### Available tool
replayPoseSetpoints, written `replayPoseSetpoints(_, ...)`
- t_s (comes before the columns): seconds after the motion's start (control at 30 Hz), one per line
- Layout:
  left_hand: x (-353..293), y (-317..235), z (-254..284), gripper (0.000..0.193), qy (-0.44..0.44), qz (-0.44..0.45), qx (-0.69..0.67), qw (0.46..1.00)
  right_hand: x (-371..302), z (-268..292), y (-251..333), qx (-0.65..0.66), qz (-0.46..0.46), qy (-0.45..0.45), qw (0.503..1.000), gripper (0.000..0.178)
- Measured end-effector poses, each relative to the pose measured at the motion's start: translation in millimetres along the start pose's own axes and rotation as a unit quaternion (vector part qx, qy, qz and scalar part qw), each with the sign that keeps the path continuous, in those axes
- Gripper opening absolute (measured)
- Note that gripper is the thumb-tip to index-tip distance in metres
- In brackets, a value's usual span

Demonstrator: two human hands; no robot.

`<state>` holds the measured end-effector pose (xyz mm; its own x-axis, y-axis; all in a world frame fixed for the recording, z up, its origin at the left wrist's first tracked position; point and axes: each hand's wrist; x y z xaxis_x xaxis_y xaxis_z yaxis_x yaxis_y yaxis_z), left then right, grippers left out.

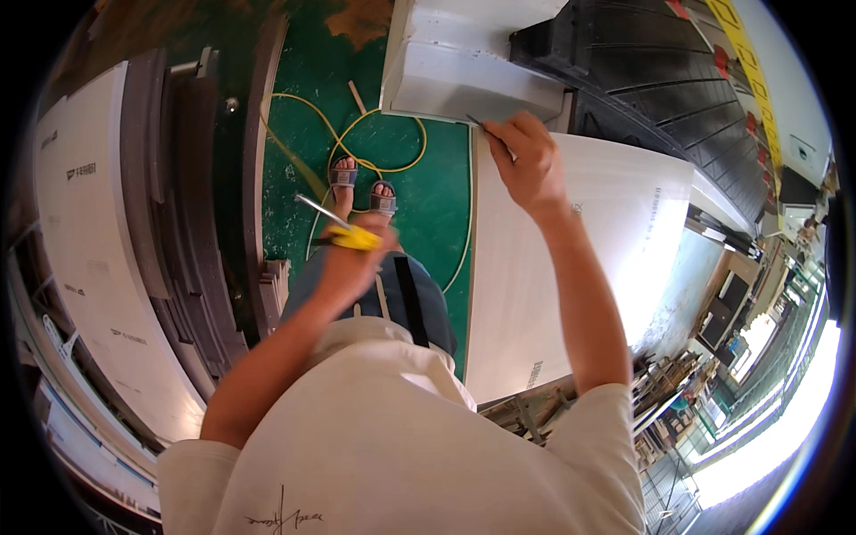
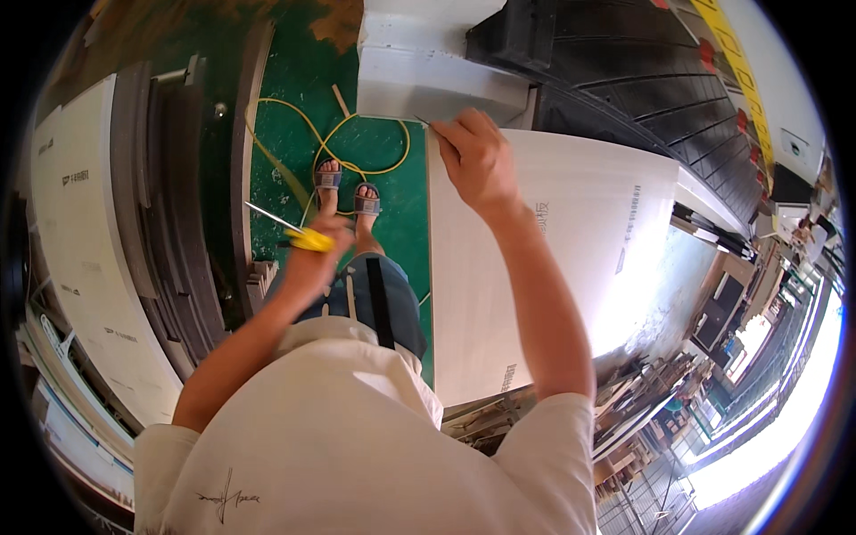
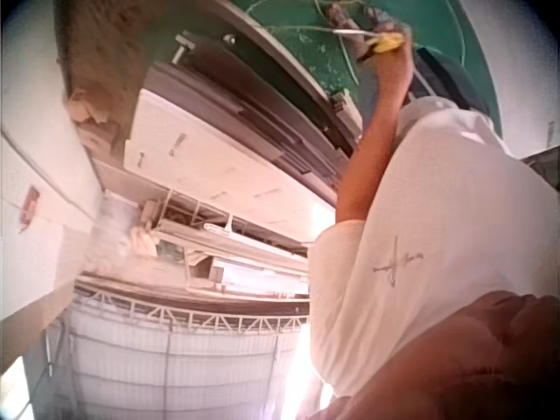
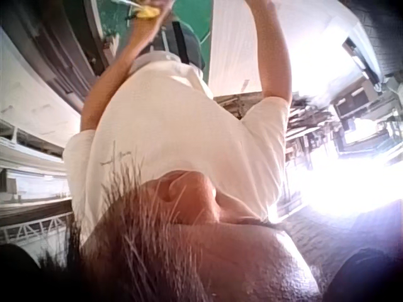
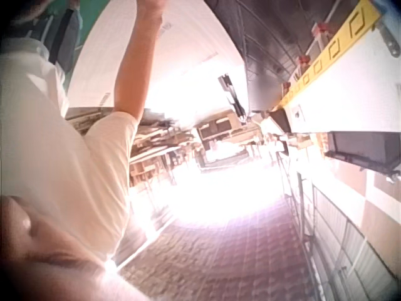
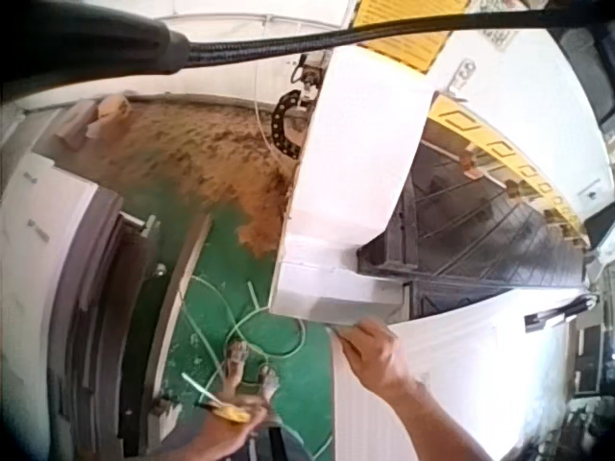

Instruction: The person uses a yellow air blow gun to clean dust and debris from the surface of large white panels. They handle the panels one by one, lifting them from a stack, blowing them clean, and placing them onto a machine or a different stack.

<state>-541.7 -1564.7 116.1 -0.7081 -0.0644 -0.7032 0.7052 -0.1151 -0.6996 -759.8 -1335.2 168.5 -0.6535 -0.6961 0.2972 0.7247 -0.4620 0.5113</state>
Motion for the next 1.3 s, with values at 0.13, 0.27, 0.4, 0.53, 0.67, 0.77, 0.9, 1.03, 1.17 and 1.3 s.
replayPoseSetpoints(0.13, -37.9, -10.1, -109.6, 0.038, 0.094, -0.007, -0.019, 0.995, 15.5, 3.9, -12.4, 0.013, 0.083, 0.052, 0.995, 0.016)
replayPoseSetpoints(0.27, -52.0, -11.7, -132.8, 0.049, 0.114, 0.091, 0.016, 0.989, 23.7, -1.0, -26.3, 0.005, 0.166, 0.090, 0.982, 0.013)
replayPoseSetpoints(0.4, -50.6, -18.4, -138.2, 0.048, 0.129, 0.141, -0.106, 0.976, 14.8, -0.1, -34.9, 0.011, 0.205, 0.090, 0.974, 0.015)
replayPoseSetpoints(0.53, -53.6, -9.0, -148.3, 0.049, 0.125, 0.186, -0.155, 0.962, -35.2, 5.8, -14.1, 0.076, 0.245, 0.154, 0.954, 0.020)
replayPoseSetpoints(0.67, -51.8, -5.0, -142.9, 0.061, 0.162, 0.201, -0.177, 0.950, -74.6, 23.0, 25.0, 0.147, 0.257, 0.250, 0.922, 0.017)
replayPoseSetpoints(0.77, -59.2, 10.4, -145.7, 0.057, 0.159, 0.217, -0.110, 0.957, -45.9, 13.5, -7.0, 0.095, 0.274, 0.128, 0.948, 0.012)
replayPoseSetpoints(0.9, -90.3, 16.6, -139.3, 0.046, 0.216, 0.192, 0.022, 0.957, 14.6, 11.6, -52.4, 0.010, 0.255, 0.056, 0.965, 0.007)
replayPoseSetpoints(1.03, -132.0, 33.5, -149.1, 0.035, 0.202, 0.092, 0.135, 0.966, 14.8, 19.5, -32.2, 0.021, 0.221, 0.149, 0.963, 0.016)
replayPoseSetpoints(1.17, -154.8, 71.3, -169.8, 0.036, 0.159, -0.001, 0.101, 0.982, -25.1, 11.3, -12.8, 0.021, 0.255, 0.109, 0.961, 0.011)
replayPoseSetpoints(1.3, -166.4, 90.3, -180.9, 0.034, 0.091, -0.030, 0.038, 0.995, -82.4, 3.5, 24.0, 0.053, 0.278, 0.103, 0.954, 0.014)
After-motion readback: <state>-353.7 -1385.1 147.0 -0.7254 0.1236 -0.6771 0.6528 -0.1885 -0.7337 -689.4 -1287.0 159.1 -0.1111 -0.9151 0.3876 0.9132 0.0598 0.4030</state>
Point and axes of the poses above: each hand's wrist, its own x-axis towards the middle knuckle, its own z-axis out of the back of the hand, y = z × x, and after that the axes turned 15 degrees about z, right-handed
